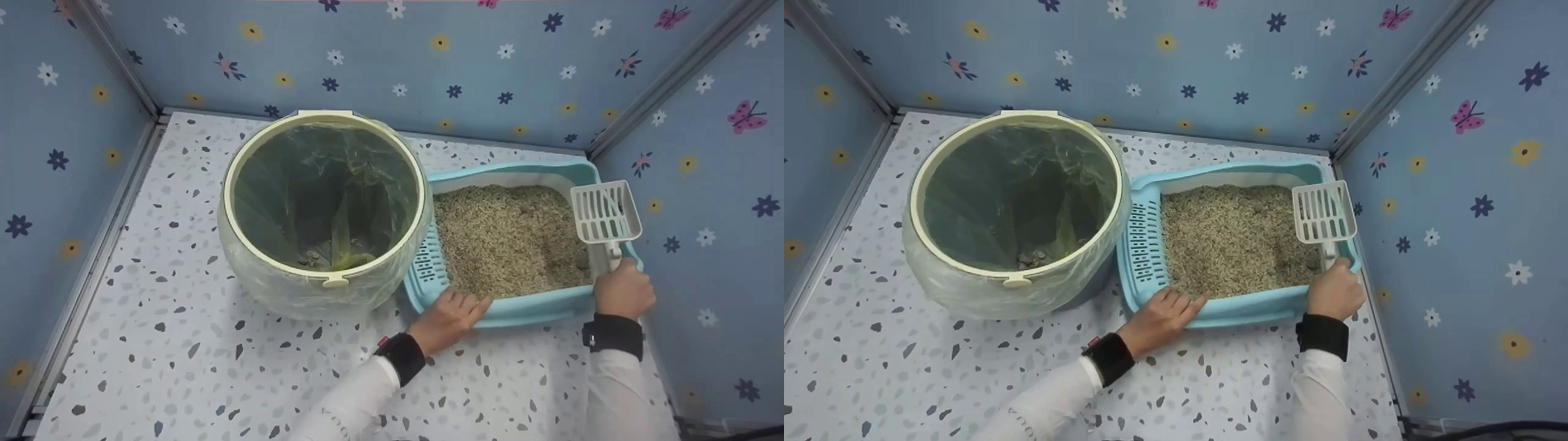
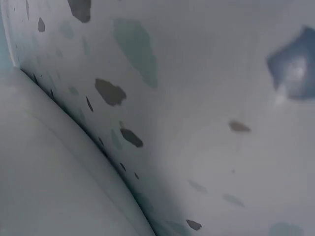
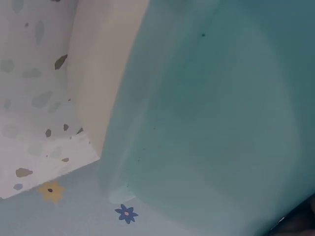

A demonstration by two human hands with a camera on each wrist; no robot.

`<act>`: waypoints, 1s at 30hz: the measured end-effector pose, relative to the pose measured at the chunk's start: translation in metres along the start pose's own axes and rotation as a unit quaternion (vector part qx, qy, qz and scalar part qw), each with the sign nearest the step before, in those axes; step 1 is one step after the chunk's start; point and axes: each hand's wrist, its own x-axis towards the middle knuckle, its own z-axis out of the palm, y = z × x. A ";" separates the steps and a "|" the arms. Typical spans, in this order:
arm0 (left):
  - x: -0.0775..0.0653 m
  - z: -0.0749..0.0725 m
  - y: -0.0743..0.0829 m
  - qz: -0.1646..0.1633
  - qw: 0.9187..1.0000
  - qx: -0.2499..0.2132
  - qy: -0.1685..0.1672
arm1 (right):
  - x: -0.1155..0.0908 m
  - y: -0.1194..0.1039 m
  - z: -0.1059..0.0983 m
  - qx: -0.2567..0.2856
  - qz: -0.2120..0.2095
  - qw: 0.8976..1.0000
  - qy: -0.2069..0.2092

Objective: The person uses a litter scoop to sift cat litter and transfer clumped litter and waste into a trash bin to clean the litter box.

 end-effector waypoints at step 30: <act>-0.047 -0.052 -0.049 -0.013 0.979 -0.204 -0.011 | -0.004 0.000 -0.041 0.025 -0.093 0.981 -0.171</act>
